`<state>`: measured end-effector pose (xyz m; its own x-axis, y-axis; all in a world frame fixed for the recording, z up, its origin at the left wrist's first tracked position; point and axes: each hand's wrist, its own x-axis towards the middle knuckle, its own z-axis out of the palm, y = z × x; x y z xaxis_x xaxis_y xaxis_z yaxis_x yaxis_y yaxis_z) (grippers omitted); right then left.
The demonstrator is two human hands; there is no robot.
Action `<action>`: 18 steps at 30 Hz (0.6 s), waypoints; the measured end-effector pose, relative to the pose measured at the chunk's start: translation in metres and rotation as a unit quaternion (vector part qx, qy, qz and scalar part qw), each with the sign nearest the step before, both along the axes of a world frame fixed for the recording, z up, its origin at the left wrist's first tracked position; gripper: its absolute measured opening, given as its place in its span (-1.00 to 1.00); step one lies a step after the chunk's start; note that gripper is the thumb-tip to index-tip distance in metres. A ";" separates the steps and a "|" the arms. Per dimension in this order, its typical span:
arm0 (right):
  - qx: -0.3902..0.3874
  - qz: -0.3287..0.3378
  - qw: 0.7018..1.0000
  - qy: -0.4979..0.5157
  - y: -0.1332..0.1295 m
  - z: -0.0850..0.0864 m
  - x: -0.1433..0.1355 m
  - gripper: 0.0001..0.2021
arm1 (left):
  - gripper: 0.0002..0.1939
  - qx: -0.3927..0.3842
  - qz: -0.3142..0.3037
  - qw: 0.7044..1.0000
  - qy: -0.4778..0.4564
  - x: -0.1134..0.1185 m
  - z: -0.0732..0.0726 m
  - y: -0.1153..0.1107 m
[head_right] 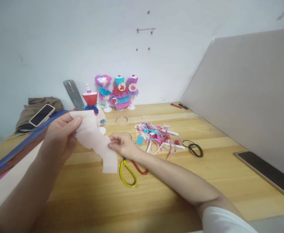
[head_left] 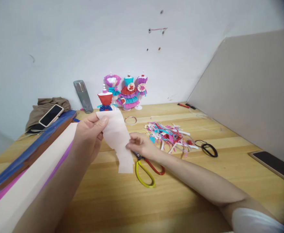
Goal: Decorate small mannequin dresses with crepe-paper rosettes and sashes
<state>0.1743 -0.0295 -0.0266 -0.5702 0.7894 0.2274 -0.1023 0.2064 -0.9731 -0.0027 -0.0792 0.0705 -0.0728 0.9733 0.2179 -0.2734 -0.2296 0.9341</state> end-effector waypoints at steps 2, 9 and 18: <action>0.028 -0.038 0.997 0.065 0.006 0.017 0.010 -0.75 | -0.74 0.006 0.006 1.000 -0.003 0.001 0.003 -0.003; 0.168 -0.179 0.969 -0.010 0.021 0.045 0.038 -0.94 | -0.79 0.025 0.009 0.999 0.034 -0.001 0.004 -0.005; 0.139 -0.301 0.941 0.072 0.049 0.034 0.046 -0.83 | -0.79 0.202 -0.237 0.869 0.384 0.002 0.006 -0.015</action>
